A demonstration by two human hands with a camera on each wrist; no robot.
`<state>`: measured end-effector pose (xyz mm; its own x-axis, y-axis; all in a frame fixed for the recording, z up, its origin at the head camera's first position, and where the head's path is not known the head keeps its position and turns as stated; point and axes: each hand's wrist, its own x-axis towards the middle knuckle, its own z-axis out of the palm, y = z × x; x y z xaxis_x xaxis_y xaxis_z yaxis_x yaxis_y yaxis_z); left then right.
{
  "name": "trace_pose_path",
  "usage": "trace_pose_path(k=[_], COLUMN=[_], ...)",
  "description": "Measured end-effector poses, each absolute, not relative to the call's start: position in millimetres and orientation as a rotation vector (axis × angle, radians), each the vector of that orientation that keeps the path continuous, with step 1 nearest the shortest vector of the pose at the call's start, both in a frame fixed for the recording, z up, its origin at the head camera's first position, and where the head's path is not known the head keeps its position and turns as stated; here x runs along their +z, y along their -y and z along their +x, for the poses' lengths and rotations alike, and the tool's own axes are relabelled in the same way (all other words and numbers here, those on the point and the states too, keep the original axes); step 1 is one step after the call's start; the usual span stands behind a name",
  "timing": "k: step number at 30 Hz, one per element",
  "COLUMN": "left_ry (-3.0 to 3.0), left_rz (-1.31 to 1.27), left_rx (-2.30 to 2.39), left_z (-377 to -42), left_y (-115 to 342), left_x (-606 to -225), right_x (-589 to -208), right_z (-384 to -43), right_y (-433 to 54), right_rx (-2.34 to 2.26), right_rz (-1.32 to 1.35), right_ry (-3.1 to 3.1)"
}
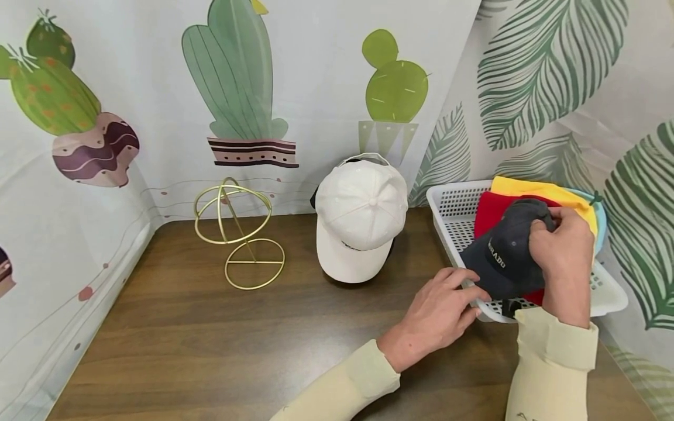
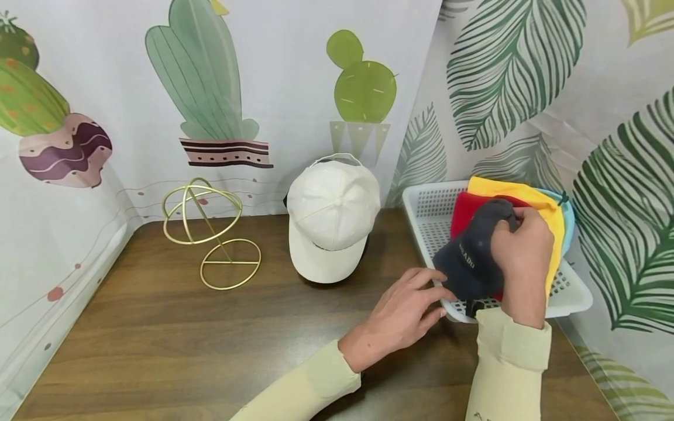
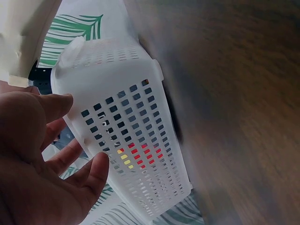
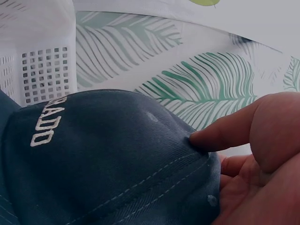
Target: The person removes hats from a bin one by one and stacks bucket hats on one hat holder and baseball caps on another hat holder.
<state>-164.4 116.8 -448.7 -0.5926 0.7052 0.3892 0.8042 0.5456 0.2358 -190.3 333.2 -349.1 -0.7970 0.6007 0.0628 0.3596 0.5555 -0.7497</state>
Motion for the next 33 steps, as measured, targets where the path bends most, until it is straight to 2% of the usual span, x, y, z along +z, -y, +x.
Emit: trace_pose_path(k=[19,33], left_ry=[2.523,2.495], left_rz=[-1.267,-1.263], left_rx=[-0.582,-0.586], left_z=[-165,-165], left_y=[-118,-119], left_x=[-450,-453], right_x=[-334,-327], right_z=[-178,-167], right_y=[-318,-309], right_rx=[1.107,1.032], right_rz=[-0.786,-0.689], right_ry=[2.314,2.101])
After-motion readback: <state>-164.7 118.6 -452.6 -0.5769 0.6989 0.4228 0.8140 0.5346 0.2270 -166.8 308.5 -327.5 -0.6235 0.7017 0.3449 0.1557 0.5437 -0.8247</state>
